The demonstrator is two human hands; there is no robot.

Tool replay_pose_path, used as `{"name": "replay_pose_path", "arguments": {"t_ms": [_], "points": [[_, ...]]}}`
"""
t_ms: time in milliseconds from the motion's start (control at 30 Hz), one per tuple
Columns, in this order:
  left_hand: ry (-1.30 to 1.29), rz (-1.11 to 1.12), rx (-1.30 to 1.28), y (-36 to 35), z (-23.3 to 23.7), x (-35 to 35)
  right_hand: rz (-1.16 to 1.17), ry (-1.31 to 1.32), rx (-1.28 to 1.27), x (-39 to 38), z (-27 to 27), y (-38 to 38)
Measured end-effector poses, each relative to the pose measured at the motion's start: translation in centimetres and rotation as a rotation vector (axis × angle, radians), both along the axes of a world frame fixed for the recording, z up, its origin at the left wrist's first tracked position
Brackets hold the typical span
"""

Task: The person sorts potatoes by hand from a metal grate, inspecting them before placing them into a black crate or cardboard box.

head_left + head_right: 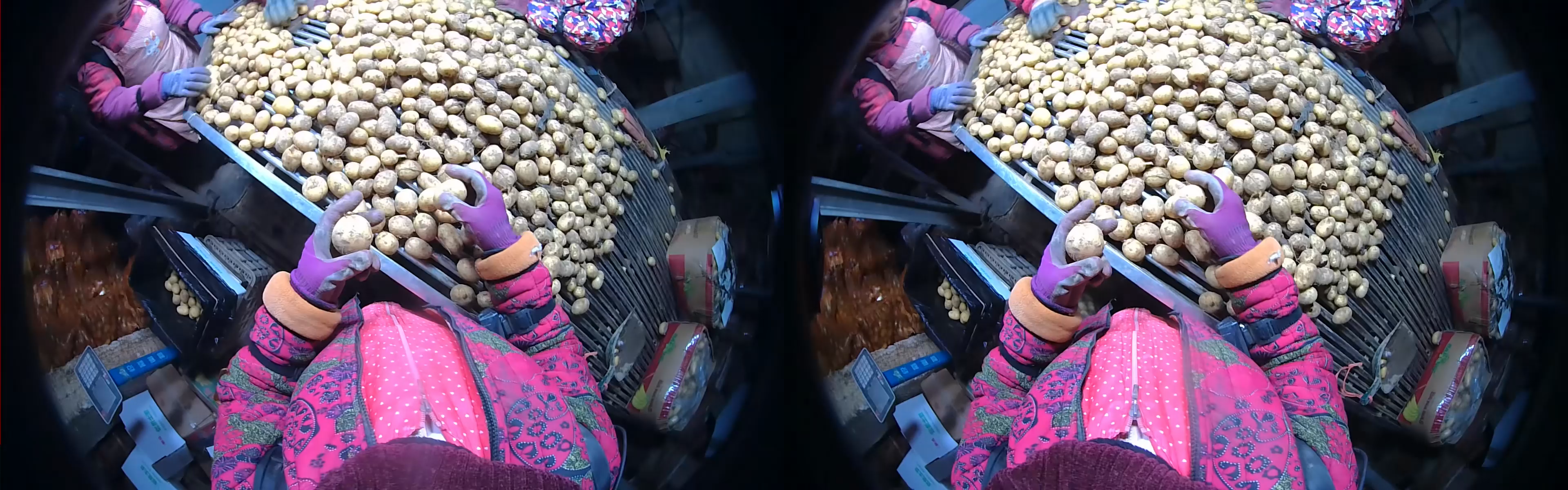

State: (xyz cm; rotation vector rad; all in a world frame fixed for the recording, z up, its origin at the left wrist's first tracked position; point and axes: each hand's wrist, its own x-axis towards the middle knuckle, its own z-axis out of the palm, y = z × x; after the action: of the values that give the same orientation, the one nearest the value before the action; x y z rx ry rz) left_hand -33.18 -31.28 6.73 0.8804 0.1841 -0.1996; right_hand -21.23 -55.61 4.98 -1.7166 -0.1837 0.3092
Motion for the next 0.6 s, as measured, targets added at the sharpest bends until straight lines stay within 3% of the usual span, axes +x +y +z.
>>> {"name": "replay_pose_path", "arguments": {"t_ms": [167,233,433,500,600], "points": [[0.009,0.052,0.065,0.5,-0.2,-1.6,0.016,0.132,0.159,-0.9,0.2,-0.4],[-0.007,0.079,0.031,0.7,-0.1,-2.4,0.004,0.344,0.236,-1.1,0.7,-0.2],[-0.081,0.197,0.147,4.6,-2.6,-6.8,0.091,0.35,0.265,-1.2,-1.0,-0.4],[0.095,0.184,0.339,8.3,-3.3,-11.1,0.077,0.349,0.224,-1.5,-0.9,0.2],[0.084,0.172,0.843,13.5,-11.3,-19.1,0.101,0.426,0.311,-1.6,-0.4,0.9]]}}
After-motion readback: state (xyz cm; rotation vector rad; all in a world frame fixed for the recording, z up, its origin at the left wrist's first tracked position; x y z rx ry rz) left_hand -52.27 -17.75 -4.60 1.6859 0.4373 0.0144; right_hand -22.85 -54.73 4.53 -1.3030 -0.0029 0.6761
